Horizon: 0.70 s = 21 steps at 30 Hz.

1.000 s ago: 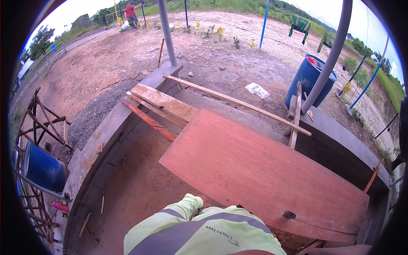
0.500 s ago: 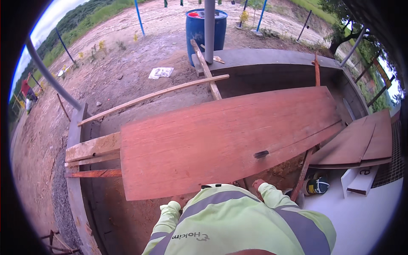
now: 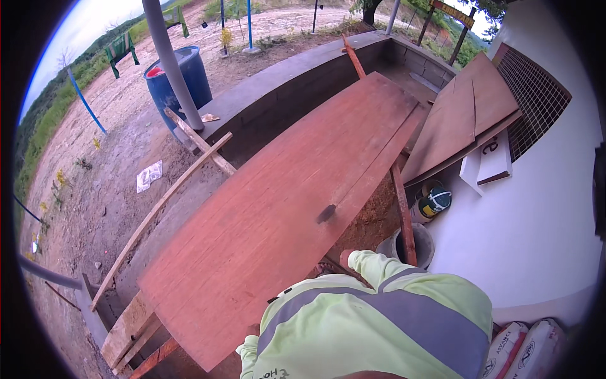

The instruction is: The person saws a line into a sheet of plywood by hand, then pauses to move and stack several other plywood sheets.

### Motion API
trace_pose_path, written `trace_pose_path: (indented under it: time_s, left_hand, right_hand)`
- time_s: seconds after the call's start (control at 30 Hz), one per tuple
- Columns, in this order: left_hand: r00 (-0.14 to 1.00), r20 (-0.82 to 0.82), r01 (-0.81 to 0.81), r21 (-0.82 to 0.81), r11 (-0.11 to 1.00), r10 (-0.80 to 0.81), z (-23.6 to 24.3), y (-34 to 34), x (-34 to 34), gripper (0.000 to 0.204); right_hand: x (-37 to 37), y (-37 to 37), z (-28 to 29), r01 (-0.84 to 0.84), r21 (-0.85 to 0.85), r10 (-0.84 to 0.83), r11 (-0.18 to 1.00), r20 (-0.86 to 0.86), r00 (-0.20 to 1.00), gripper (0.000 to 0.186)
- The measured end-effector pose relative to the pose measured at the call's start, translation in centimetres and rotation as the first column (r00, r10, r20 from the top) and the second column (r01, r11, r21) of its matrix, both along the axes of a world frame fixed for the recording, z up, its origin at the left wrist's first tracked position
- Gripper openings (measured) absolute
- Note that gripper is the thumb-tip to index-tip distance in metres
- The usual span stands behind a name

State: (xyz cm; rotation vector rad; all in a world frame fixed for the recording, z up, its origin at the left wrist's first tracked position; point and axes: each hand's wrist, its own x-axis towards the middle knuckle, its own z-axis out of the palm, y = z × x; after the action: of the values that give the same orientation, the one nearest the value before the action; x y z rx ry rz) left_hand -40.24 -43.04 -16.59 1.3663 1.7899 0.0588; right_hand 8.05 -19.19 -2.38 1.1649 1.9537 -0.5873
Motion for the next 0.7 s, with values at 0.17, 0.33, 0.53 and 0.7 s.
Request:
trace_pose_path:
  time_s: [0.17, 0.33, 0.53, 0.7]
  left_hand:
    - [0.979, -0.037, 0.199, 0.016, 0.98, -0.198, -1.7, 2.5, -1.0, 0.032]
    - [0.981, -0.037, 0.193, 0.027, 0.981, -0.192, 1.2, 4.2, -0.6, 0.034]
    - [0.997, 0.03, 0.076, -0.113, 0.991, -0.073, 10.2, 6.1, 1.4, 0.04]
    - [0.996, -0.04, 0.072, -0.243, 0.967, -0.084, 11.3, 7.0, 2.5, 0.048]
  right_hand:
    - [1.0, -1.2, 2.3, 0.638, -0.062, -0.637, 0.768, -0.188, 0.748, 0.046]
    - [1.9, -3.6, 2.2, 0.695, 0.004, -0.672, 0.719, -0.248, 0.698, 0.039]
    - [3.7, -8.3, -1.8, 0.777, 0.026, -0.723, 0.629, -0.347, 0.597, 0.023]
    - [4.7, -11.9, -3.7, 0.804, -0.019, -0.778, 0.595, -0.265, 0.57, 0.02]
